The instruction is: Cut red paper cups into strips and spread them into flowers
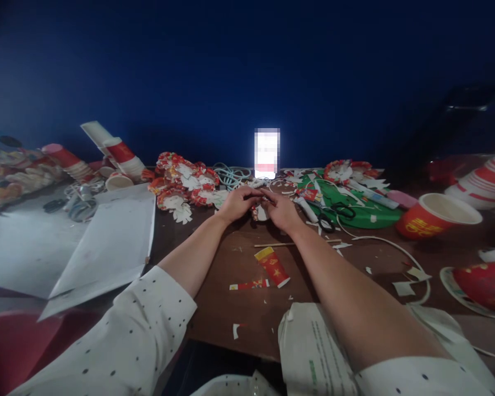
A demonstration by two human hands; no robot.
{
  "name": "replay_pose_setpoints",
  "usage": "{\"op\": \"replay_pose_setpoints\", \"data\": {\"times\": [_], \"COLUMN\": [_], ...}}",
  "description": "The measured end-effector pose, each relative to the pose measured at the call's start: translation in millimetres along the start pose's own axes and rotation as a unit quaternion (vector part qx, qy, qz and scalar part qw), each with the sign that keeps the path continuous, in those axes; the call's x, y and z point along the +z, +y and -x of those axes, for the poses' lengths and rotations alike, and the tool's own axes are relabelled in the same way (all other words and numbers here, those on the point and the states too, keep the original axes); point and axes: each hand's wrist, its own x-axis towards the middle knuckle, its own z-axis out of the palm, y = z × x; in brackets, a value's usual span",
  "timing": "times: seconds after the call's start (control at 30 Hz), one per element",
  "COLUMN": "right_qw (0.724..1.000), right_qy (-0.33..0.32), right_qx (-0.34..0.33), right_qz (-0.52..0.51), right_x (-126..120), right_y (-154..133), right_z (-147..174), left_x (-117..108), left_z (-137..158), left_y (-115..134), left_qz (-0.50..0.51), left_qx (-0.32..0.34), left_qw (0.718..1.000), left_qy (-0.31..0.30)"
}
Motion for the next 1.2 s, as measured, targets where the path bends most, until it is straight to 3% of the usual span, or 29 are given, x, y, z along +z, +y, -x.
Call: {"op": "replay_pose_setpoints", "data": {"times": [0.67,1.07,1.2], "right_qw": [0.999,0.998,0.998], "right_qy": [-0.037,0.009,0.028], "right_qx": [0.012,0.065,0.055], "right_qz": [-0.006,0.0,-0.02], "right_x": [-5.0,-1.2,1.0], "right_y": [-7.1,-15.0,-11.3], "right_z": [0.8,3.0,2.0], "left_x": [0.8,1.2,0.6], "left_z": [-0.9,0.4,-0.4], "left_y": [-1.6,3.5,6.5], "left_qz": [0.015,0.037,0.026], "left_qx": [0.026,0.005,0.016], "left_qw": [1.0,0.999,1.0], "left_qy": [-0.004,-0.019,0.008]}}
